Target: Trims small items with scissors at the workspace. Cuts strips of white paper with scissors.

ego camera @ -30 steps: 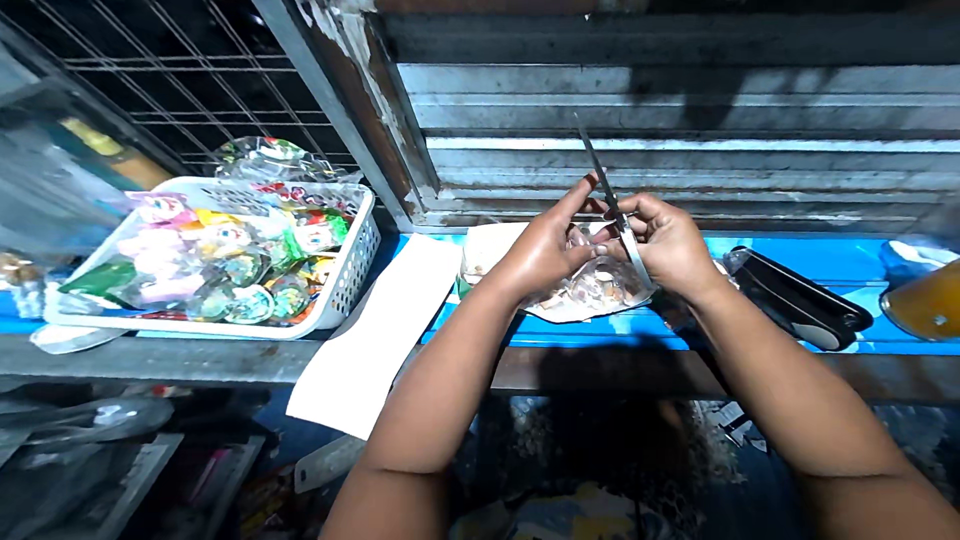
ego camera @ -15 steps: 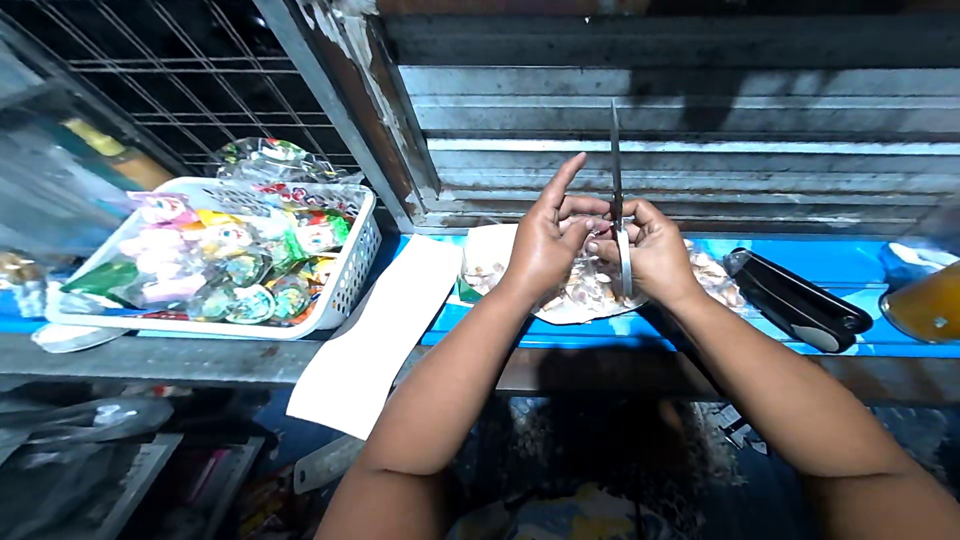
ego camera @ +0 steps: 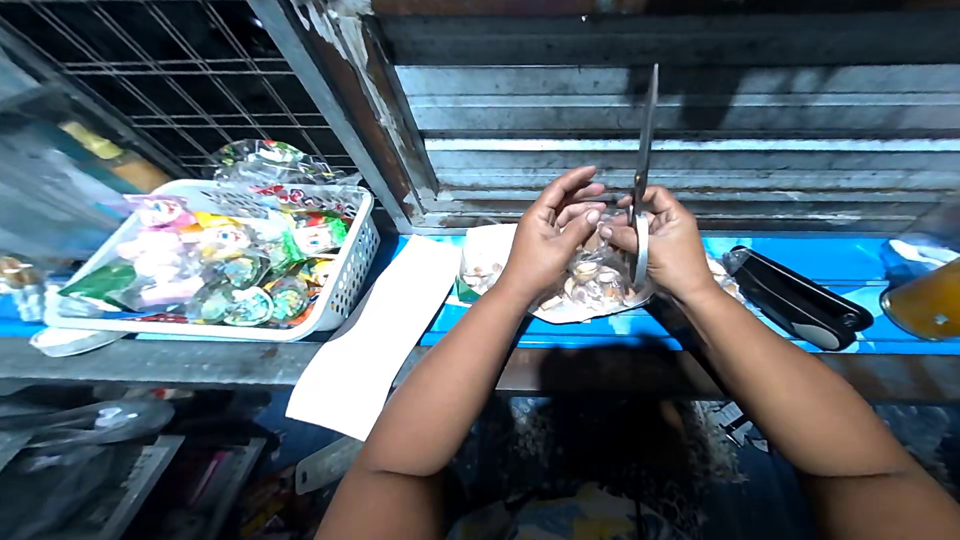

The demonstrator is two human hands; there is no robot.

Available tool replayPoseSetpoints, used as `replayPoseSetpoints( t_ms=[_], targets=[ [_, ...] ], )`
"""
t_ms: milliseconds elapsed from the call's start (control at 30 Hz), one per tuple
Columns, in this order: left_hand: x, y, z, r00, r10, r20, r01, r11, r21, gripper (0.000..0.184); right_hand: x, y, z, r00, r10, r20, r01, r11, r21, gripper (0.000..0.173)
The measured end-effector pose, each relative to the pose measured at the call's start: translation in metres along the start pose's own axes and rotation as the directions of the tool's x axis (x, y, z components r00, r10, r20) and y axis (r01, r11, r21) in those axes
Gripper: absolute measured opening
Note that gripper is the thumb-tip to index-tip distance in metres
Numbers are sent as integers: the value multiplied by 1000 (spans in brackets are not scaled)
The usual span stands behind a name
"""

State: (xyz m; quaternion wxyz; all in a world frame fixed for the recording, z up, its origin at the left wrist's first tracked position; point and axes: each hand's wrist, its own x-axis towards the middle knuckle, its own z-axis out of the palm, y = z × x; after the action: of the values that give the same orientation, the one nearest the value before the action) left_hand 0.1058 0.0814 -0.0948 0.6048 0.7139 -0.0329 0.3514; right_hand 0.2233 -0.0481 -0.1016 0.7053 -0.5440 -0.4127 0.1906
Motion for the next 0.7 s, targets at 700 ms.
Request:
replayPoseSetpoints(
  t_ms=[700],
  targets=[
    [0, 1, -4, 969, -161, 189, 152, 986, 65, 51, 14, 0, -15, 986, -89, -138, 93, 996, 19, 38]
  ],
)
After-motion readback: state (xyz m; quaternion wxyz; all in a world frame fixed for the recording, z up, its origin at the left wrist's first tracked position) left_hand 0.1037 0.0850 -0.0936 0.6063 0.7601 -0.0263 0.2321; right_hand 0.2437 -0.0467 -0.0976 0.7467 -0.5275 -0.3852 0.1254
